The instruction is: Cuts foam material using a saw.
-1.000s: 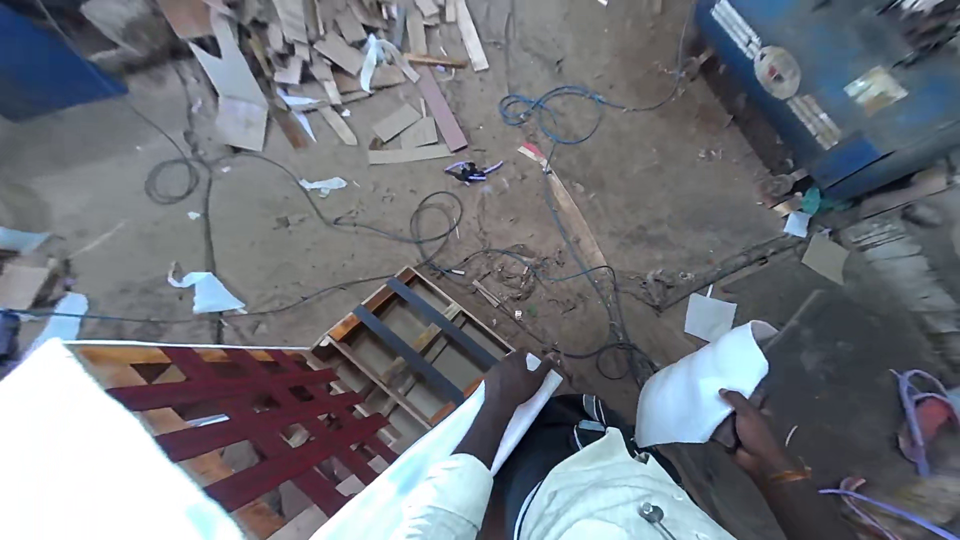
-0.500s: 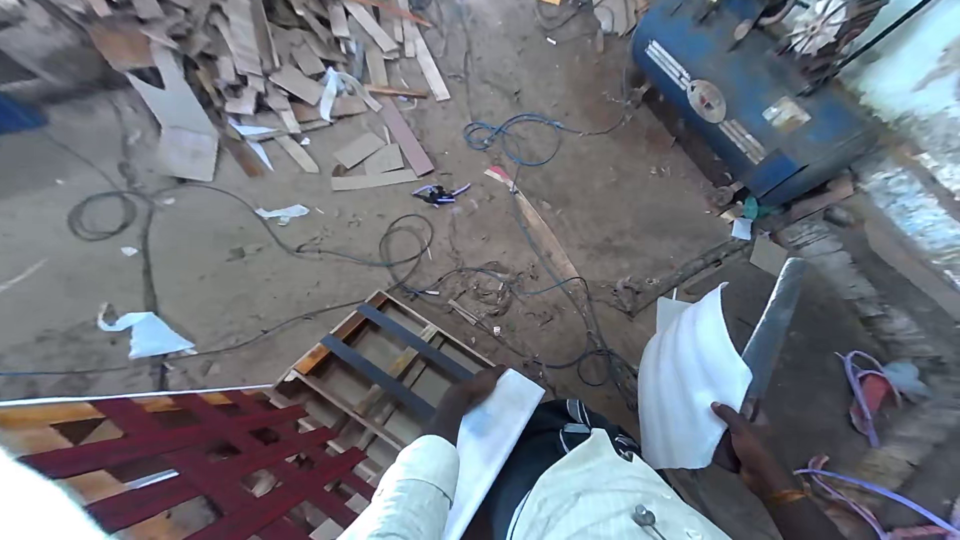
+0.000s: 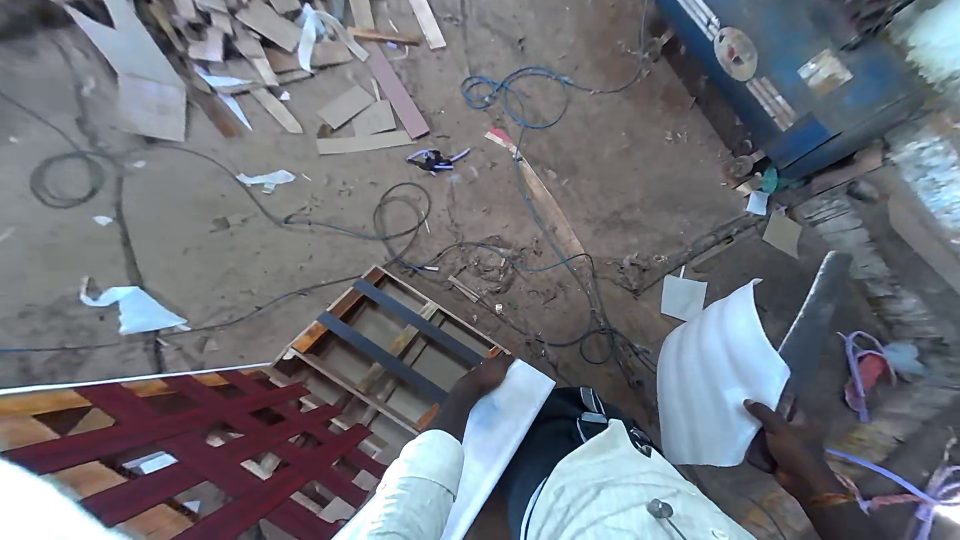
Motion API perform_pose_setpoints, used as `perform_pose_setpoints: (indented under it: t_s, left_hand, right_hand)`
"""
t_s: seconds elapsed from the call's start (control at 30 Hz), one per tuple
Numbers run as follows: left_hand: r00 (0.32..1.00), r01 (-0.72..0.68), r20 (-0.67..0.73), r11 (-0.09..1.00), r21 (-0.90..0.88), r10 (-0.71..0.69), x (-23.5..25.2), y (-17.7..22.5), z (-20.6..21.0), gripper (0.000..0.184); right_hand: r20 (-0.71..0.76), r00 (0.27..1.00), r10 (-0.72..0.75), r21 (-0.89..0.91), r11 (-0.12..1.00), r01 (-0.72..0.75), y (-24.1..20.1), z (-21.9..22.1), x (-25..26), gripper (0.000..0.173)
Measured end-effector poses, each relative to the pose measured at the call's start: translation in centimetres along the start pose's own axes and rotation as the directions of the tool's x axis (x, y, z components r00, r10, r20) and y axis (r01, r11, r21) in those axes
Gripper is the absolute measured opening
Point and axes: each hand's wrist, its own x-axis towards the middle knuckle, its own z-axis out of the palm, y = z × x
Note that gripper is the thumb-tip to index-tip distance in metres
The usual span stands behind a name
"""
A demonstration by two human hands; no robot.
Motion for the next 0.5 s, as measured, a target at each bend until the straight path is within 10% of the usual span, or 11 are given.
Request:
perform_pose_setpoints:
  t_s: [0.33, 0.5]
  left_hand:
    - [0.975, 0.22, 0.037, 0.95, -0.22, -0.217, 1.9, 0.2, 0.0, 0.067]
    - [0.992, 0.119, -0.067, 0.977, 0.177, -0.109, 4.0, -1.5, -1.4, 0.06]
  right_hand:
    - [0.056, 0.998, -0.003, -0.169, 0.986, 0.012, -0.5, 0.3, 0.3, 0.051]
    - [0.04, 0.998, 0.037, -0.189, 0.981, -0.029, 2.6, -0.7, 1.2, 0.058]
